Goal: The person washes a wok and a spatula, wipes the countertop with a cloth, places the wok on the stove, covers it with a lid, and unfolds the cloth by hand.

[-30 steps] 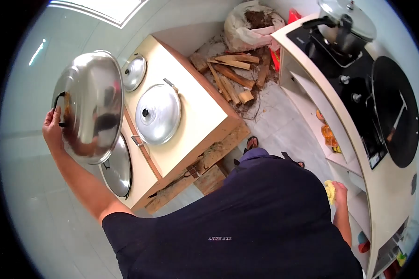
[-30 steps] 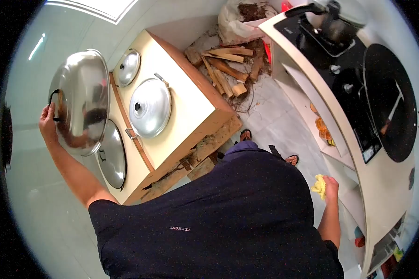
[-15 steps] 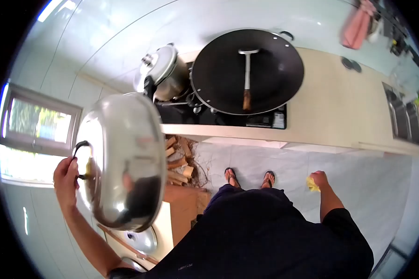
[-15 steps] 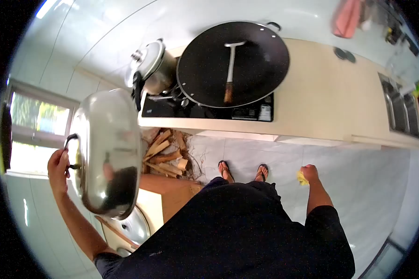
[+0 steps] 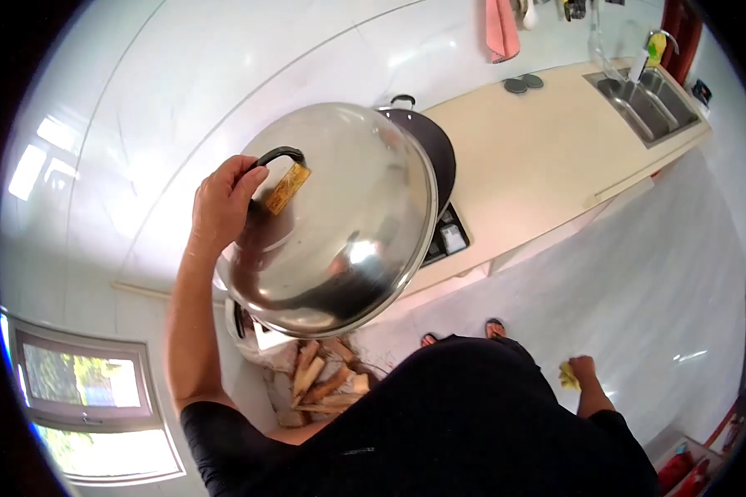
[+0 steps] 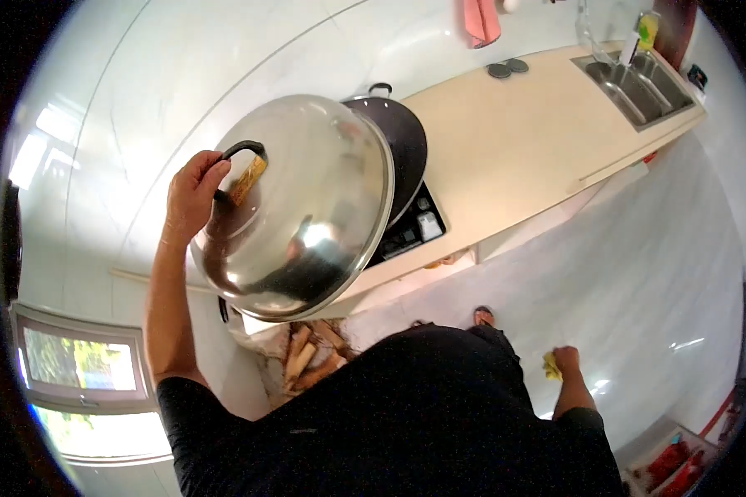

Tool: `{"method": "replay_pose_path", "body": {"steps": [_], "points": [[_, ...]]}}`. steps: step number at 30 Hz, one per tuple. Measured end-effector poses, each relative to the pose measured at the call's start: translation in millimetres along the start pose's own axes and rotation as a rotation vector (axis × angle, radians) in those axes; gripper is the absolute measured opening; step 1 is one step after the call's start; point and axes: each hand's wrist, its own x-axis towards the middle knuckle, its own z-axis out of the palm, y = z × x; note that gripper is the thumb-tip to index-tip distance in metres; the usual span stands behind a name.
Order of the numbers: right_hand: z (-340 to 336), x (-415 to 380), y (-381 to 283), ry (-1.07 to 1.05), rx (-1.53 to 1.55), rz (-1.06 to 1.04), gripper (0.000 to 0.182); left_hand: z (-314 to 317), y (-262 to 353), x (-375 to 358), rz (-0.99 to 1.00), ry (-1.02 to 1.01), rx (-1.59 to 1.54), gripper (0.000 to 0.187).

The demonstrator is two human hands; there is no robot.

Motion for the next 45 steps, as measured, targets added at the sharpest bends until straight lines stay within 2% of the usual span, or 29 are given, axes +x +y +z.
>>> {"method": "replay_pose_path", "body": {"steps": [1, 4, 5, 7, 8, 10, 13, 14, 15, 16, 18, 21, 24, 28, 29, 30, 32, 33, 39, 42, 43, 45], "points": [[11, -16, -5, 0.000, -0.006, 0.036, 0.024, -2, -4, 9, 0.078, 0.069, -0.009, 0.020], [51, -46, -20, -0.031, -0.100, 0.009, 0.029, -26, -45, 29, -0.104, 0.188, -0.407, 0.026], [64, -49, -24, -0.021, -0.203, -0.028, 0.024, -26, -63, 34, -0.016, 0.278, -0.567, 0.025], [60, -50, -39, 0.010, -0.136, -0.071, 0.021, -20, -63, 26, -0.154, 0.415, -0.963, 0.025], [65, -46, -44, 0.014, 0.377, 0.233, 0.019, -12, -67, 22, -0.176, 0.429, -1.147, 0.025], [52, -31, -52, 0.129, 0.017, -0.047, 0.020, 8, -73, 7, -0.217, 0.419, -1.449, 0.025], [17, 4, -58, 0.194, 0.275, 0.084, 0.020, 40, -87, -17, -0.275, 0.354, -1.737, 0.025], [-3, 14, -58, 0.229, 0.106, -0.082, 0.025, 54, -89, -25, -0.302, 0.320, -1.810, 0.025], [-21, 20, -62, 0.247, 0.598, 0.142, 0.025, 67, -93, -34, -0.333, 0.300, -1.852, 0.025], [-115, 1, -114, 0.220, 0.950, 0.412, 0.029, 75, -96, -42, -0.352, 0.291, -1.889, 0.025], [-144, 9, -118, 0.241, 1.030, 0.430, 0.025, 90, -101, -56, -0.386, 0.279, -1.939, 0.025], [-154, 27, -112, 0.251, 1.143, 0.453, 0.024, 100, -106, -63, -0.405, 0.282, -1.984, 0.025], [-148, 28, -111, 0.261, 1.128, 0.425, 0.026, 102, -111, -59, -0.407, 0.292, -2.009, 0.025], [-120, 14, -107, 0.146, 1.063, 0.515, 0.028, 100, -110, -39, -0.404, 0.291, -2.010, 0.025], [-154, -9, -134, 0.115, 1.091, 0.505, 0.028, 100, -110, -33, -0.411, 0.283, -2.010, 0.025], [-150, -11, -133, 0.111, 1.040, 0.510, 0.028, 98, -108, -24, -0.400, 0.281, -2.009, 0.025], [-125, -21, -125, 0.103, 0.937, 0.520, 0.029, 96, -104, -2, -0.390, 0.273, -1.998, 0.025], [-88, -14, -104, 0.090, 0.897, 0.523, 0.030, 94, -101, 6, -0.383, 0.268, -2.005, 0.025], [-69, -18, -90, 0.138, 0.778, 0.520, 0.030, 91, -94, 37, -0.374, 0.247, -1.996, 0.025], [-81, -14, -94, 0.187, 0.798, 0.462, 0.030, 93, -97, 30, -0.393, 0.244, -1.977, 0.025], [-94, -17, -100, 0.151, 0.940, 0.508, 0.030, 95, -97, 29, -0.397, 0.241, -1.970, 0.025], [-83, -11, -99, 0.217, 0.971, 0.513, 0.030, 94, -95, 33, -0.396, 0.231, -1.957, 0.025]]}}
